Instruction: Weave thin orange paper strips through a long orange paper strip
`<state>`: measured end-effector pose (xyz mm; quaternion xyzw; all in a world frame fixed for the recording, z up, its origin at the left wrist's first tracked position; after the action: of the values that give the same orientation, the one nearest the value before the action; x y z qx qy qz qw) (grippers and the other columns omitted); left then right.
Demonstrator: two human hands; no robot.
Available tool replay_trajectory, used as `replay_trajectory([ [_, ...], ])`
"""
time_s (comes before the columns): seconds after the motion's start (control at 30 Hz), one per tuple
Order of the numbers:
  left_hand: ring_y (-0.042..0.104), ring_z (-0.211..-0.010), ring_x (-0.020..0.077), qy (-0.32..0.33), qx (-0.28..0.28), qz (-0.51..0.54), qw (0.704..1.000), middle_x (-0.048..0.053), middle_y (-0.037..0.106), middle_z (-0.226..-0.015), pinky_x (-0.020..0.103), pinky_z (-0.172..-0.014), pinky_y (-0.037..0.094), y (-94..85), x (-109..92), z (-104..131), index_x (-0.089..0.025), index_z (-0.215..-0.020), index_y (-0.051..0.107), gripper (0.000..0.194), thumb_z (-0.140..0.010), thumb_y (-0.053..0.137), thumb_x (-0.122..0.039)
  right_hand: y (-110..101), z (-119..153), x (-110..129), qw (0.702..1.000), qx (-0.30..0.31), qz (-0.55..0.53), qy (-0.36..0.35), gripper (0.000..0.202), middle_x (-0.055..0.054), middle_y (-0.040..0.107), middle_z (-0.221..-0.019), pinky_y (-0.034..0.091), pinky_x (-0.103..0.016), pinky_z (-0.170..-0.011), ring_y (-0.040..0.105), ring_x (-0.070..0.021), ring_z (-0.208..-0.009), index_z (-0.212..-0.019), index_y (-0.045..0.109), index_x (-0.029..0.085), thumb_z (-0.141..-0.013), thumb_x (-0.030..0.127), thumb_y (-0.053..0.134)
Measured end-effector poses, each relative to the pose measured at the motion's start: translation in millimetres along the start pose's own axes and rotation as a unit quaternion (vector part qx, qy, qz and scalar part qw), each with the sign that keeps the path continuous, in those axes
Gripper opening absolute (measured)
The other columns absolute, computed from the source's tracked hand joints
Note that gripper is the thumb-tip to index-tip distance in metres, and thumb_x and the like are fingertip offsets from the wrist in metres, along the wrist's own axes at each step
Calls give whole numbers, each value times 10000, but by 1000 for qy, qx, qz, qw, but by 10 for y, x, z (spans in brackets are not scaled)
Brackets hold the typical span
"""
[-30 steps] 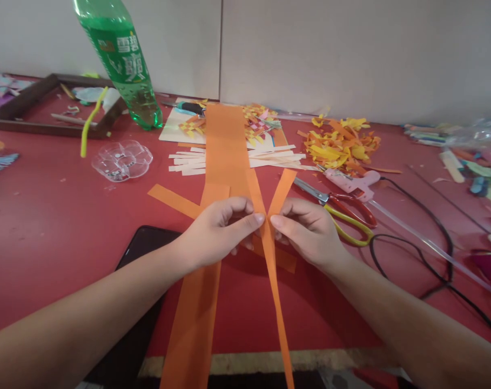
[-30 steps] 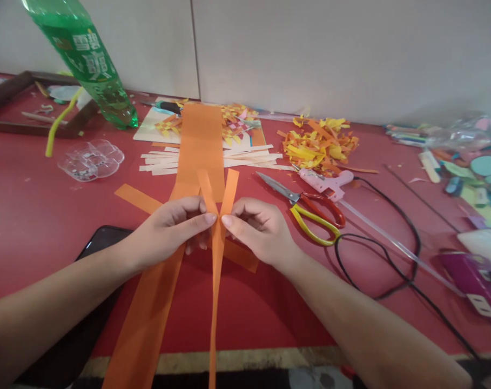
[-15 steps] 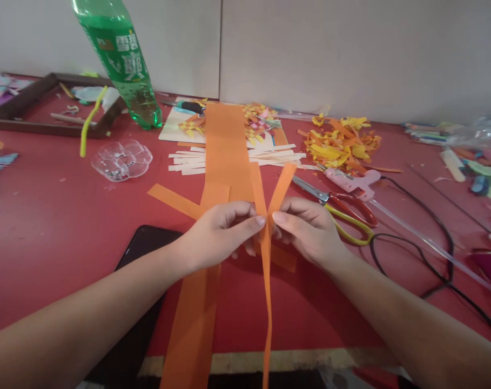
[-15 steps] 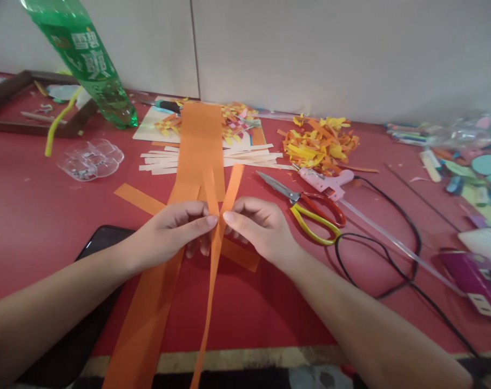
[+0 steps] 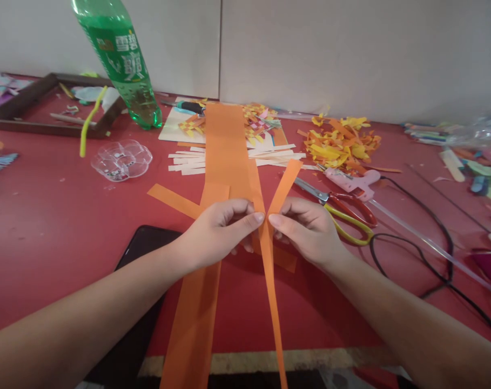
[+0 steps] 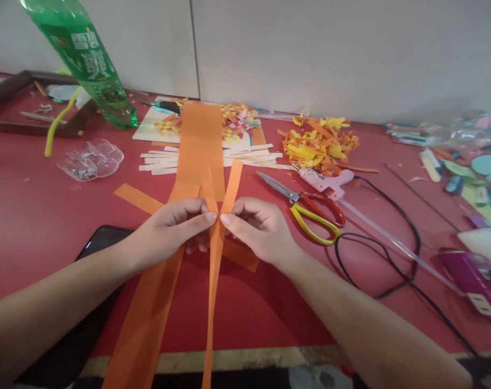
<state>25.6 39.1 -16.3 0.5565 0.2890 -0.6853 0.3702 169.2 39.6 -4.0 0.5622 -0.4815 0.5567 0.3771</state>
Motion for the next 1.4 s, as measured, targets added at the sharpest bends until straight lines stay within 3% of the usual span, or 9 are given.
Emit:
replay_trajectory([
  [0.23, 578, -564, 65, -10, 39, 25, 999, -36, 599, -691, 151, -474, 430, 51, -54, 7, -167, -773, 567, 311, -947, 539, -424, -12, 18, -67, 998, 6, -56, 21, 223, 23, 580, -584, 376, -209, -462, 468, -73, -488, -702, 624, 168, -868, 302, 689],
  [0.4, 559, -539, 63, 1, 19, 15, 1000, -42, 572, -622, 155, -473, 410, 23, -54, -8, -165, -731, 546, 299, -952, 533, -367, 15, 33, -158, 992, 32, -116, 45, 227, 27, 592, -603, 383, -194, -462, 479, -66, -494, -716, 630, 175, -881, 323, 683],
  [0.7, 555, -525, 75, 4, 3, 22, 1000, -43, 565, -592, 176, -471, 377, 14, -47, -8, -173, -723, 528, 280, -936, 550, -352, 12, 5, -63, 998, 16, -68, 2, 234, 29, 580, -565, 397, -192, -468, 487, -67, -490, -655, 612, 171, -865, 246, 682],
  [0.9, 527, -537, 51, 31, -13, 42, 999, -45, 573, -657, 185, -546, 435, -23, -82, -21, -157, -704, 547, 272, -941, 544, -293, -26, -5, -63, 998, 0, -60, -14, 209, 35, 594, -575, 393, -195, -463, 495, -66, -484, -671, 627, 179, -872, 217, 670],
  [1.1, 521, -574, 53, 43, 49, 56, 996, -33, 587, -723, 174, -529, 419, 61, -116, -5, -153, -790, 585, 233, -949, 554, -320, -24, 5, -77, 998, 1, -68, -4, 228, 40, 589, -576, 374, -198, -457, 491, -65, -483, -667, 624, 182, -882, 239, 675],
  [1.4, 533, -635, 80, 28, 29, 24, 999, 6, 588, -788, 209, -596, 461, 50, -77, -14, -130, -847, 570, 210, -955, 520, -303, -3, 48, -209, 991, 42, -116, 48, 214, 29, 613, -617, 382, -207, -479, 506, -72, -516, -737, 652, 180, -879, 334, 698],
])
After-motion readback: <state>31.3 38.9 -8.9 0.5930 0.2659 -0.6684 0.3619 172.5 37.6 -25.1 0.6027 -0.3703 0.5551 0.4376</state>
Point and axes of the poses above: each hand's wrist, its own z-axis away from the middle knuckle, its own y-axis out of the palm, x = y × z, the point moved 6 cm from there along -z, towards the middle knuckle
